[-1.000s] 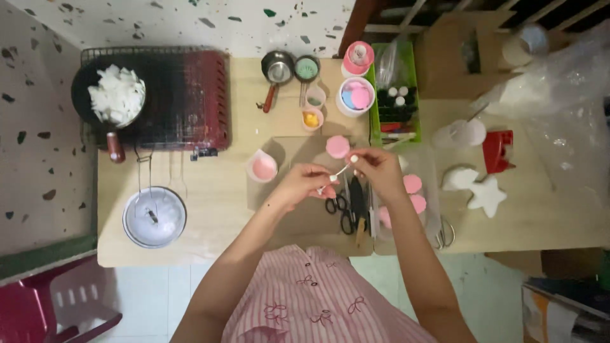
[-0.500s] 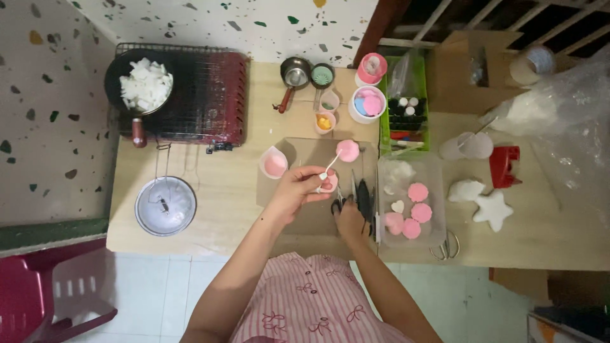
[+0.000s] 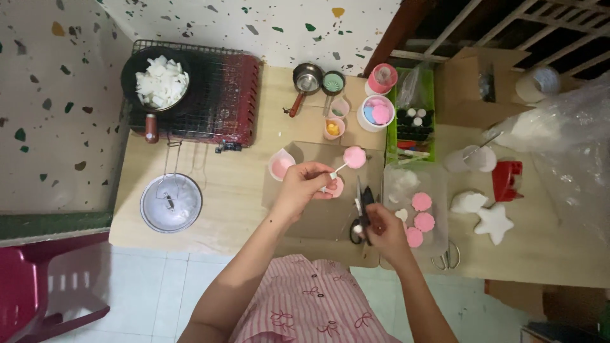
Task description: The recorder is crafting candles, specifically shaping and assembling pink candle pieces into flower shapes.
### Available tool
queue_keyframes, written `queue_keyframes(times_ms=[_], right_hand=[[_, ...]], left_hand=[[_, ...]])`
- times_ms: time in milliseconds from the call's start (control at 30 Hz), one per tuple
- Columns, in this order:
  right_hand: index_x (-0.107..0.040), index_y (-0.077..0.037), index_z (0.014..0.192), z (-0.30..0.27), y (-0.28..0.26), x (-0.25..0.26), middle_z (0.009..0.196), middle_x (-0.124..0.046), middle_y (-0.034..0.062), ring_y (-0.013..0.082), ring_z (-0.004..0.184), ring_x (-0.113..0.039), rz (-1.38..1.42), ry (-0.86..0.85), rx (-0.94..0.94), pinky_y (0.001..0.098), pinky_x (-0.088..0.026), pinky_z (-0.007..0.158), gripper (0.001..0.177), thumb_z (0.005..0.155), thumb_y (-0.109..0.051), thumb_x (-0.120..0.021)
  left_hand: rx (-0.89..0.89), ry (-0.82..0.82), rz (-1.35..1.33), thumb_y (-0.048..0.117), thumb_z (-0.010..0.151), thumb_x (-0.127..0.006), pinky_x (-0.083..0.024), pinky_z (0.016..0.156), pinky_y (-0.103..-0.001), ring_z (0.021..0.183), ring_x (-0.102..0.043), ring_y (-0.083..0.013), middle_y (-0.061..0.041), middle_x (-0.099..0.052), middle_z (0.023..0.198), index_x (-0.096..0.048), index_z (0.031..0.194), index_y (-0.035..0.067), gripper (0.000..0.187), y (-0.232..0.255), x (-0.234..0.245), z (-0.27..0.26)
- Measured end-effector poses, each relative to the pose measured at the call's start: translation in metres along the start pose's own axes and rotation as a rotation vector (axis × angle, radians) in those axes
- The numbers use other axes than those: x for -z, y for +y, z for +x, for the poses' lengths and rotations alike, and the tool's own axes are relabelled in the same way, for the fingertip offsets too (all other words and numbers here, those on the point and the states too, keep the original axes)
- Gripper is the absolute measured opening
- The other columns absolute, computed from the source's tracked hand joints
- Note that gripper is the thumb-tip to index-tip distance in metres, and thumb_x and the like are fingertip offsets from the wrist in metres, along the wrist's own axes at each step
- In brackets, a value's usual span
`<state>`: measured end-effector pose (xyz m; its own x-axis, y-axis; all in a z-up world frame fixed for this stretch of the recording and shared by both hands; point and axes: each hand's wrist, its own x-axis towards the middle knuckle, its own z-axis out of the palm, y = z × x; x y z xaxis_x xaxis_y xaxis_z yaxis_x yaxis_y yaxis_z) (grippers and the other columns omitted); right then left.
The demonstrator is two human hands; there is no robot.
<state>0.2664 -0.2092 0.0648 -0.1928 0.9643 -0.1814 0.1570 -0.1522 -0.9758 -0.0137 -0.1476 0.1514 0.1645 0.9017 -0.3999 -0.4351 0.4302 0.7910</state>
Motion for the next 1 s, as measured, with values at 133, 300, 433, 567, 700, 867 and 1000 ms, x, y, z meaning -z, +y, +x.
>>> queue_keyframes(times_ms=[133,300,433,567,700,867,1000], right_hand=[[-0.061,-0.002,0.115,0.009,-0.084,-0.015,0.086,-0.067,-0.0004,0.0039,0.069,-0.059,-0.333,-0.053,0.024,0.0197,-0.048,0.059,0.037,0.080,0.005,-0.070],[-0.063,-0.001,0.104,0.017,-0.119,-0.022,0.080,-0.068,-0.0029,0.0011,0.065,-0.055,-0.292,-0.102,0.071,0.0206,-0.043,0.054,0.027,0.079,0.001,-0.075],[-0.064,-0.001,0.092,0.017,-0.142,-0.025,0.068,-0.060,-0.0029,0.0018,0.058,-0.044,-0.369,-0.094,-0.002,0.0230,-0.035,0.050,0.023,0.079,-0.006,-0.081],[-0.064,-0.003,0.082,0.019,-0.150,-0.027,0.060,-0.059,-0.0053,0.0015,0.053,-0.045,-0.493,-0.120,-0.058,0.0228,-0.034,0.048,0.021,0.079,-0.011,-0.083],[-0.062,-0.002,0.082,0.019,-0.122,-0.019,0.060,-0.050,-0.0047,0.0017,0.055,-0.041,-0.358,-0.144,-0.031,0.0240,-0.032,0.049,0.017,0.083,-0.007,-0.078],[-0.060,0.000,0.079,0.018,-0.111,-0.017,0.060,-0.044,-0.0034,0.0031,0.056,-0.037,-0.385,-0.132,-0.021,0.0246,-0.029,0.049,0.020,0.083,-0.003,-0.079],[-0.063,-0.001,0.080,0.017,-0.101,-0.010,0.060,-0.050,-0.0053,0.0014,0.056,-0.042,-0.326,-0.160,-0.078,0.0222,-0.034,0.050,0.013,0.082,0.000,-0.076]], left_hand=[[-0.029,-0.038,0.041,0.008,0.092,-0.070,-0.063,0.067,-0.028,0.079,-0.073,-0.0134,-0.008,-0.075,0.090,-0.073,0.106,-0.002,0.018,-0.003,-0.001,0.005],[-0.048,-0.061,0.070,0.007,0.091,-0.069,-0.062,0.065,-0.027,0.076,-0.072,-0.0130,-0.008,-0.075,0.088,-0.074,0.106,-0.002,0.018,-0.011,0.004,0.011],[-0.046,-0.039,0.090,0.004,0.089,-0.071,-0.062,0.064,-0.027,0.075,-0.073,-0.0132,-0.008,-0.076,0.087,-0.074,0.103,-0.003,0.016,-0.011,0.007,0.011],[-0.082,-0.047,0.110,0.000,0.088,-0.071,-0.062,0.064,-0.027,0.074,-0.073,-0.0135,-0.009,-0.076,0.086,-0.074,0.100,-0.005,0.013,-0.015,0.013,0.014],[-0.094,-0.060,0.142,0.000,0.088,-0.071,-0.060,0.063,-0.026,0.071,-0.072,-0.0131,-0.009,-0.076,0.085,-0.075,0.100,-0.004,0.014,-0.010,0.013,0.011],[-0.054,-0.091,0.192,0.003,0.088,-0.070,-0.060,0.064,-0.026,0.073,-0.073,-0.0120,-0.007,-0.077,0.087,-0.076,0.100,-0.003,0.014,0.002,0.012,0.004],[-0.009,-0.180,0.234,0.006,0.090,-0.071,-0.060,0.068,-0.025,0.080,-0.073,-0.0120,-0.008,-0.077,0.095,-0.075,0.106,-0.001,0.018,0.031,0.014,-0.007]])
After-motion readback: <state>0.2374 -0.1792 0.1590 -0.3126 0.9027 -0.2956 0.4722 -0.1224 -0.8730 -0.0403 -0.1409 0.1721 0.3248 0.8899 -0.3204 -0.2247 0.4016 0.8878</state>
